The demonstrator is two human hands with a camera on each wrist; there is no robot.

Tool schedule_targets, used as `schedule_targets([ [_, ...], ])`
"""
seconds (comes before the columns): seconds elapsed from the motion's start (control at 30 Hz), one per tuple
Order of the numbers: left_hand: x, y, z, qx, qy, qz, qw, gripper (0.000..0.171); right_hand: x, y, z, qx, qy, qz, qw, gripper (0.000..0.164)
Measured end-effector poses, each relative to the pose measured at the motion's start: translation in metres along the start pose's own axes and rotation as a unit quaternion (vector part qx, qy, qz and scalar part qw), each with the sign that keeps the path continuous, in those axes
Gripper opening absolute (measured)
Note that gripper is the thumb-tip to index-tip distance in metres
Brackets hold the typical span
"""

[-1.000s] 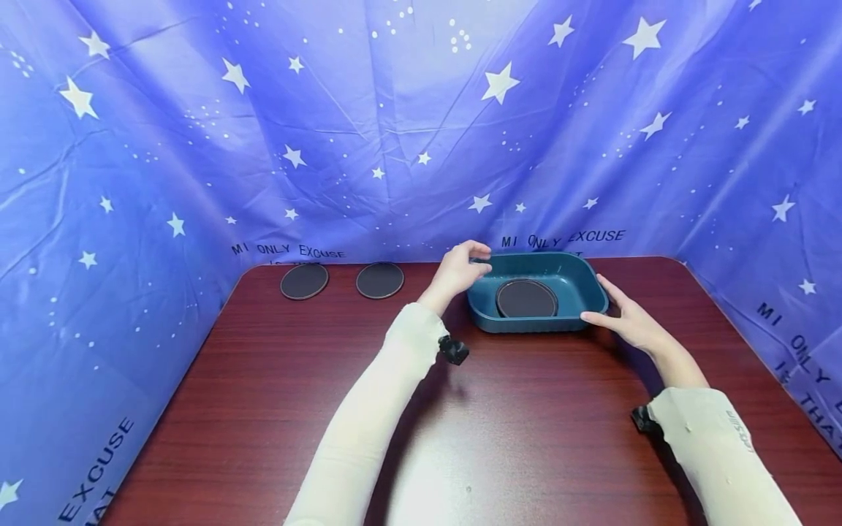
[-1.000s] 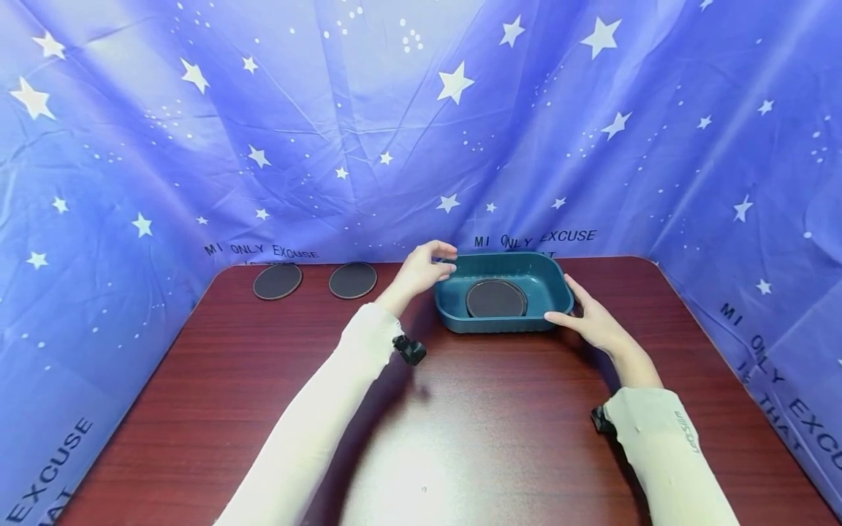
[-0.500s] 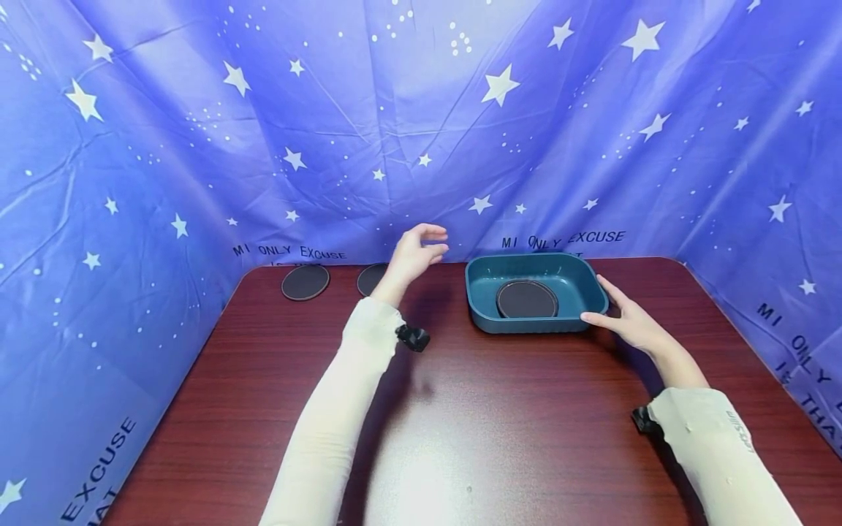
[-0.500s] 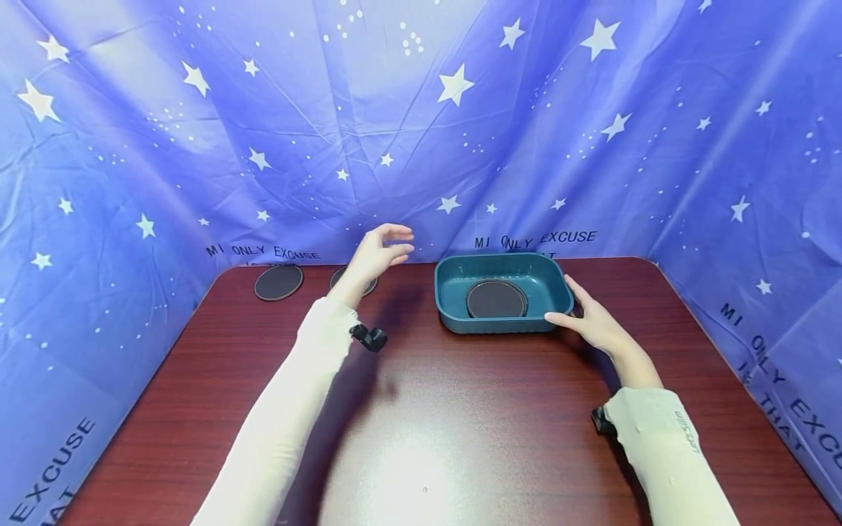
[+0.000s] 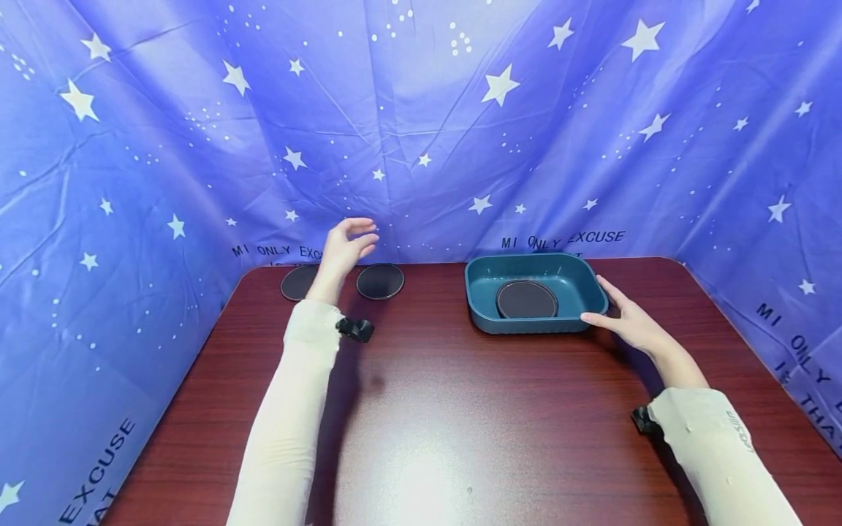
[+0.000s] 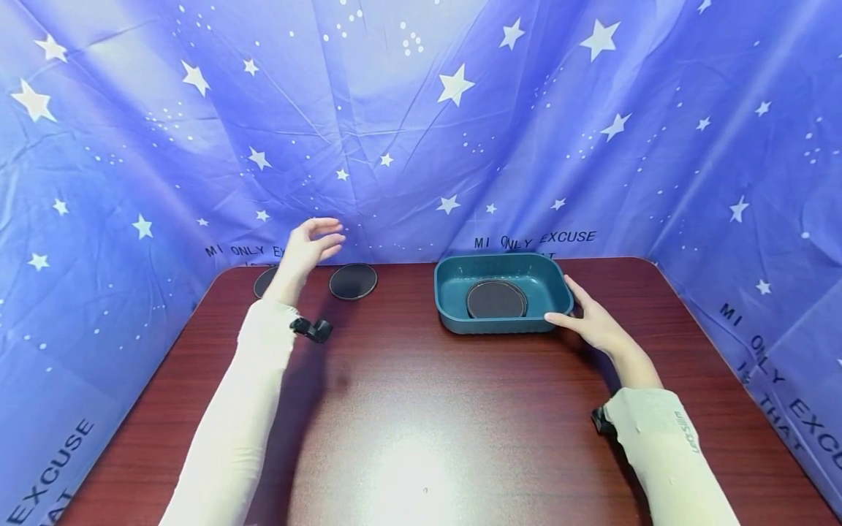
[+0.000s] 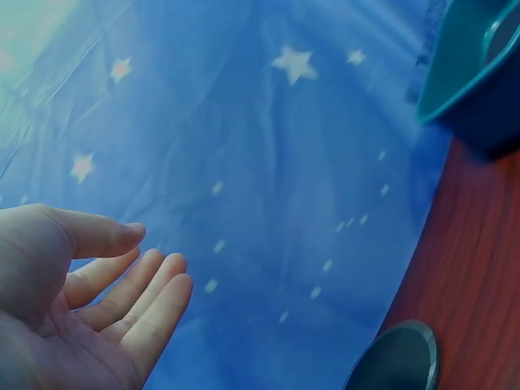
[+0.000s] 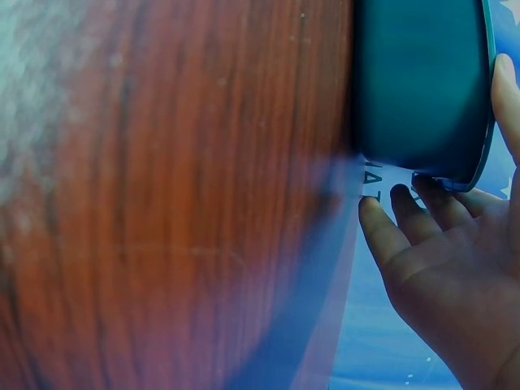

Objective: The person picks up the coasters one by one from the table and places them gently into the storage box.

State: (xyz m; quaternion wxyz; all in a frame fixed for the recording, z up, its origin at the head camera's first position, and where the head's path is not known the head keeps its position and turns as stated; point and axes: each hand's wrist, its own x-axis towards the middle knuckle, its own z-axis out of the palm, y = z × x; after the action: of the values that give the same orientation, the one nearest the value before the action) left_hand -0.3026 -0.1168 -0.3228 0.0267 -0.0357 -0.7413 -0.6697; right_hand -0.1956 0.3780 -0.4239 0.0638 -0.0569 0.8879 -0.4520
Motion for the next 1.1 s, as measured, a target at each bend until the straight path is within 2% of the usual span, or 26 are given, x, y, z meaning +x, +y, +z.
schedule_targets([
  [0.17, 0.0, -0.004, -0.034, 0.013, 0.038, 0.007, 0.9992, 0.043, 0.0, 0.0, 0.0, -0.007, 0.0, 0.001, 1.0, 0.098],
  [0.33, -0.003, -0.012, -0.063, 0.027, 0.076, -0.003, 0.9967, 0.043, 0.001, 0.001, 0.0, -0.014, 0.001, 0.004, 1.0, 0.097],
  [0.57, -0.004, -0.03, -0.094, 0.071, 0.153, 0.013, 0.9857, 0.037, 0.001, 0.001, -0.001, -0.012, 0.001, 0.007, 1.0, 0.098],
  [0.7, -0.004, -0.041, -0.107, 0.091, 0.176, 0.008, 0.9801, 0.037, 0.0, 0.001, 0.0, -0.01, 0.001, 0.007, 1.0, 0.098],
  [0.93, -0.004, -0.062, -0.123, 0.059, 0.194, -0.009, 0.9792, 0.038, -0.002, 0.0, 0.001, -0.008, 0.002, 0.009, 1.0, 0.098],
  [1.1, -0.003, -0.074, -0.13, 0.057, 0.204, -0.024, 0.977, 0.041, -0.002, -0.001, 0.0, -0.008, -0.001, 0.009, 1.0, 0.098],
])
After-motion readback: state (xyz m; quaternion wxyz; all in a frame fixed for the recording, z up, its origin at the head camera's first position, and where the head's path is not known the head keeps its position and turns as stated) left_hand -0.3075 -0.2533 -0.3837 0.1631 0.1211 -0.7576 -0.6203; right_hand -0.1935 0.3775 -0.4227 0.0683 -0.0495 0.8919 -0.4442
